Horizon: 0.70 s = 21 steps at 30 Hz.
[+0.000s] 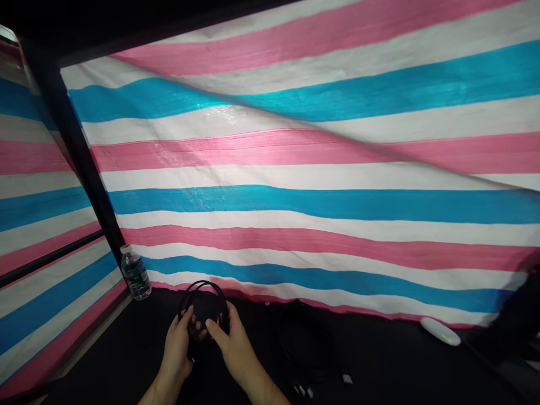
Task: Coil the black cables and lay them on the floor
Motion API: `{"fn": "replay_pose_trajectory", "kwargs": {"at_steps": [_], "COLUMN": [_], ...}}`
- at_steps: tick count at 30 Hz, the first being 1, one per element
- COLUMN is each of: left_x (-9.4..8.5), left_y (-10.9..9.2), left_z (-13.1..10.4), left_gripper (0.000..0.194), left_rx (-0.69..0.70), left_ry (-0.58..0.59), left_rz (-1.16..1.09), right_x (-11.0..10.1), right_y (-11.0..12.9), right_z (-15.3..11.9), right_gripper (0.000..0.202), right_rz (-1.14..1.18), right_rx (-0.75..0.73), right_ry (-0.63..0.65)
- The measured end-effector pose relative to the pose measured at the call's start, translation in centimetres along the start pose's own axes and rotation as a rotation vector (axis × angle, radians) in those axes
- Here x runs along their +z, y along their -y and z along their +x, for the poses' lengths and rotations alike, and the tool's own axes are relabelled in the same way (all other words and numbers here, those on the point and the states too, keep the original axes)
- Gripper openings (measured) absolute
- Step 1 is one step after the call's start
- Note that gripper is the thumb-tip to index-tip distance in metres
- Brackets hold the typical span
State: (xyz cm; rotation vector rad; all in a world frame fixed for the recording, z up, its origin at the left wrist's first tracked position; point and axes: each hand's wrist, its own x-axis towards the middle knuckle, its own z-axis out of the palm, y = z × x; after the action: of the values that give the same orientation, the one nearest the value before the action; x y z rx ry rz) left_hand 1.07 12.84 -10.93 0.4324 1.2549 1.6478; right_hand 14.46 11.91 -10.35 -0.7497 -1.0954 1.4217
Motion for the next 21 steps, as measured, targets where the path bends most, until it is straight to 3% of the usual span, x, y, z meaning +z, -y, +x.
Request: {"fn": "replay_pose_trajectory", "kwargs": {"at_steps": [6,12,21], "left_x": [-0.5,-0.5,-0.7], "left_y": [-1.3,-2.8,-2.6], "left_z": [0.0,-1.1,0.2], "left_gripper": [0.028,0.034,0.053], "left_rx": [-0.038,-0.103,-0.106], "left_ry": [0.206,0.386,0.301], "left_rz": [0.199,0.291,0.212], "right_x": [-1.2,-2.7,-3.7], "right_y": [-1.0,0.0,0.6], "right_z": [1.4,1.9,1.8], "right_gripper": [0.068,0.053,0.031], "right_rz": [-0.116,-0.19,-0.201], "right_rx": [0.068,0.203,0.229], "right_ry": [-0.034,0.059,0.121]}}
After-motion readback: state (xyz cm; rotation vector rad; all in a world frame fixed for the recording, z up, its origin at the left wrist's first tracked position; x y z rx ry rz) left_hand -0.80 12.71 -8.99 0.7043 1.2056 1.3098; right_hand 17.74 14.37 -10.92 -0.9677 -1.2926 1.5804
